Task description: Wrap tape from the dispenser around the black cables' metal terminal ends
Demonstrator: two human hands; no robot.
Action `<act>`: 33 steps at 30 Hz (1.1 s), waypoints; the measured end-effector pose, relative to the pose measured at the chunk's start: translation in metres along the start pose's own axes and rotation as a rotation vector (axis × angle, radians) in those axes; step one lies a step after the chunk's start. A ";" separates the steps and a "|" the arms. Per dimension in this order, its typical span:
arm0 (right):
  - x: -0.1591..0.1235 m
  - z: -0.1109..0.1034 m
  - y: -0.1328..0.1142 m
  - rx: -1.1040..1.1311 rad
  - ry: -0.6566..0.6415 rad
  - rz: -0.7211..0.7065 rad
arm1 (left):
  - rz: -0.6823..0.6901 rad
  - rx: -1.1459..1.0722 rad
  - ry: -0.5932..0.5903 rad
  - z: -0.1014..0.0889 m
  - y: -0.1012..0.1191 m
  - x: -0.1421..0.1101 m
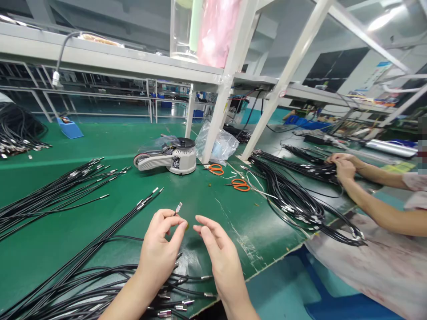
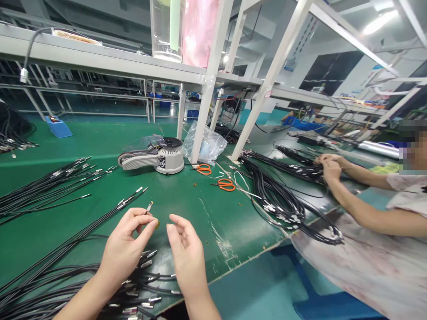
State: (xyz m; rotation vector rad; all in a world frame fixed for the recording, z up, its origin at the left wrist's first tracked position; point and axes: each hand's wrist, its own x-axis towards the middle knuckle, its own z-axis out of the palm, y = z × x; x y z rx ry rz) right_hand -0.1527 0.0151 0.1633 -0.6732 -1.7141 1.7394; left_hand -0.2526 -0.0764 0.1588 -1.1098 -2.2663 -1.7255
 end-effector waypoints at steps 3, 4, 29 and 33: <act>0.013 0.002 -0.010 0.109 -0.125 0.076 | 0.092 0.092 -0.011 0.001 -0.002 -0.002; 0.017 0.004 -0.010 0.134 -0.167 0.095 | 0.107 0.098 -0.015 0.001 -0.002 -0.003; 0.014 -0.009 -0.001 -0.144 -0.023 -0.064 | -0.152 -0.175 -0.089 0.002 0.002 -0.005; 0.006 -0.005 -0.004 -0.007 0.018 -0.015 | -0.216 -0.277 0.010 0.006 -0.001 -0.006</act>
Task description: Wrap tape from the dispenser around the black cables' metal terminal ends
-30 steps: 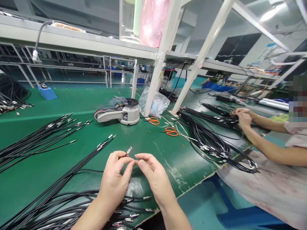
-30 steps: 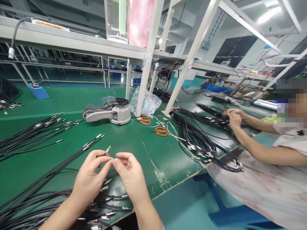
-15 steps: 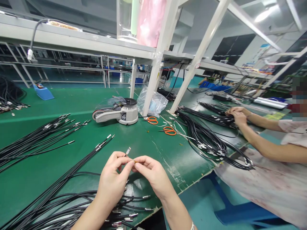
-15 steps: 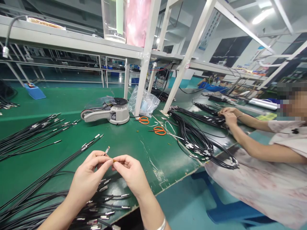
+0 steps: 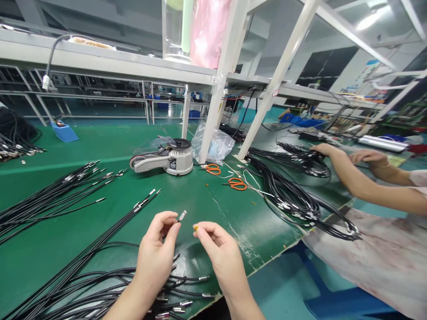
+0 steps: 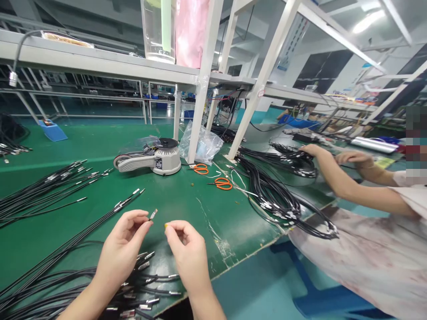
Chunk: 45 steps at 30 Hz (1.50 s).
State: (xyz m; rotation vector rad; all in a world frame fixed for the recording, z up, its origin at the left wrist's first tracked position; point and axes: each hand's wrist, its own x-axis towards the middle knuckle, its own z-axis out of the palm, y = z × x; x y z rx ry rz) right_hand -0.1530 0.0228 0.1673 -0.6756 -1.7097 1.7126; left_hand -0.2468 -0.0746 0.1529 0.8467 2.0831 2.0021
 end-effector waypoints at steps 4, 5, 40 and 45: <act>-0.014 0.009 -0.006 0.131 -0.069 0.015 | 0.072 0.053 0.046 0.000 -0.001 -0.003; -0.018 0.010 -0.007 0.158 -0.089 0.028 | 0.116 0.081 0.058 0.000 0.000 -0.004; -0.024 0.009 -0.020 0.301 -0.229 0.102 | 0.705 0.309 -0.042 -0.010 0.001 -0.004; -0.023 0.010 -0.019 0.317 -0.223 0.103 | 0.695 0.303 -0.039 -0.010 0.000 -0.004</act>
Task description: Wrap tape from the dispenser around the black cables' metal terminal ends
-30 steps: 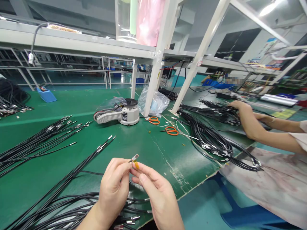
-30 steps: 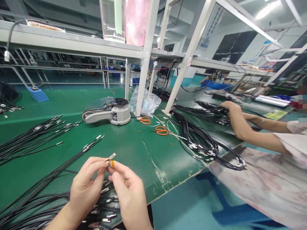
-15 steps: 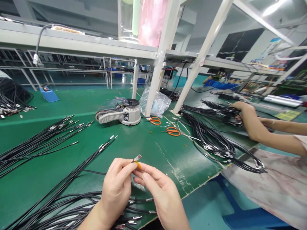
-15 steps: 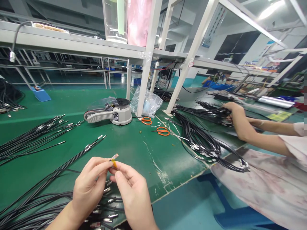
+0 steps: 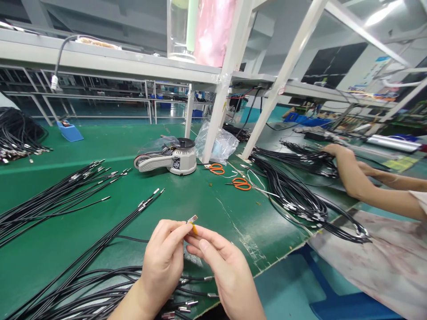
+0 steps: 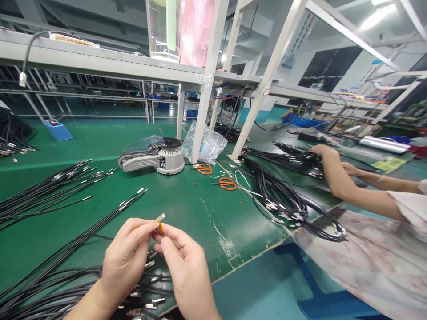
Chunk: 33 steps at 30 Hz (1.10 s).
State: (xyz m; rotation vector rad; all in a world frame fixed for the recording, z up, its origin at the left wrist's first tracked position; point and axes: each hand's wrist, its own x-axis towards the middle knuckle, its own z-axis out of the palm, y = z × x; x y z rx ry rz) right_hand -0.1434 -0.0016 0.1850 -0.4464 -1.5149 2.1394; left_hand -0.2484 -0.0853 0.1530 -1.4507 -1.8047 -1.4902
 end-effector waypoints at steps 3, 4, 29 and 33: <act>0.000 0.000 0.001 0.014 0.000 -0.001 | -0.012 0.000 0.003 0.000 0.001 0.000; 0.000 0.000 0.001 0.017 0.001 0.000 | -0.017 0.000 0.004 0.000 0.001 0.000; 0.011 0.005 -0.001 -0.041 0.096 0.019 | -0.231 0.020 0.019 0.006 0.003 0.000; 0.016 0.004 0.009 -0.101 0.156 -0.002 | -0.300 0.061 -0.059 0.006 0.001 0.002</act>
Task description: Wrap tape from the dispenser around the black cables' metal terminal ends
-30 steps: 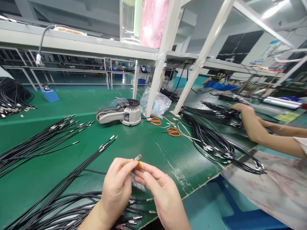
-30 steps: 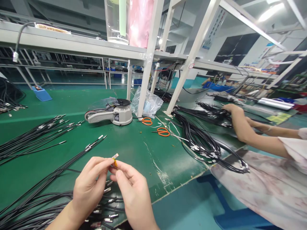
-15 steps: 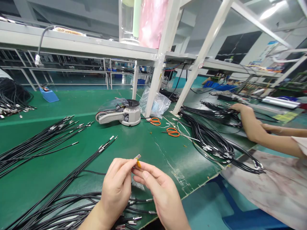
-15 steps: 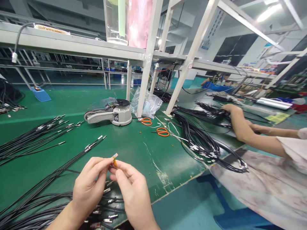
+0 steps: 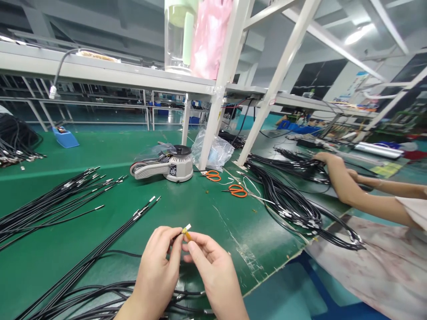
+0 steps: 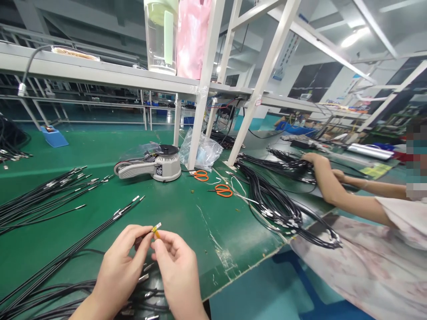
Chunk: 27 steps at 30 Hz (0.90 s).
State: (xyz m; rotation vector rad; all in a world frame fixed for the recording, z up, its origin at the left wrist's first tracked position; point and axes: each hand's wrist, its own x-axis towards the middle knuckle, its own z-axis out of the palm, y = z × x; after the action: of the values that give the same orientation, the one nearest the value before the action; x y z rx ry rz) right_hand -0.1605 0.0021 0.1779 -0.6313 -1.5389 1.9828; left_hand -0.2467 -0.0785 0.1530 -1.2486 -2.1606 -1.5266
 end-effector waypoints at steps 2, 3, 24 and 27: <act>0.001 0.001 0.006 -0.003 0.042 -0.013 | -0.015 0.039 -0.013 0.000 0.000 0.000; 0.002 0.001 0.008 0.004 0.061 -0.015 | -0.018 0.056 -0.014 -0.001 0.000 0.000; 0.009 0.004 0.000 -0.173 0.059 -0.098 | 0.028 0.028 0.015 -0.002 0.001 -0.001; 0.006 0.002 0.002 -0.164 0.078 -0.099 | -0.023 -0.025 -0.018 -0.004 0.005 0.000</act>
State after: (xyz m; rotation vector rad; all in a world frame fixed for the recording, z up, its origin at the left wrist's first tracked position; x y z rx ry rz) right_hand -0.1668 0.0043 0.1768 -0.6755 -1.6634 1.7518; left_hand -0.2438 -0.0815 0.1579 -1.2545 -2.1806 -1.5622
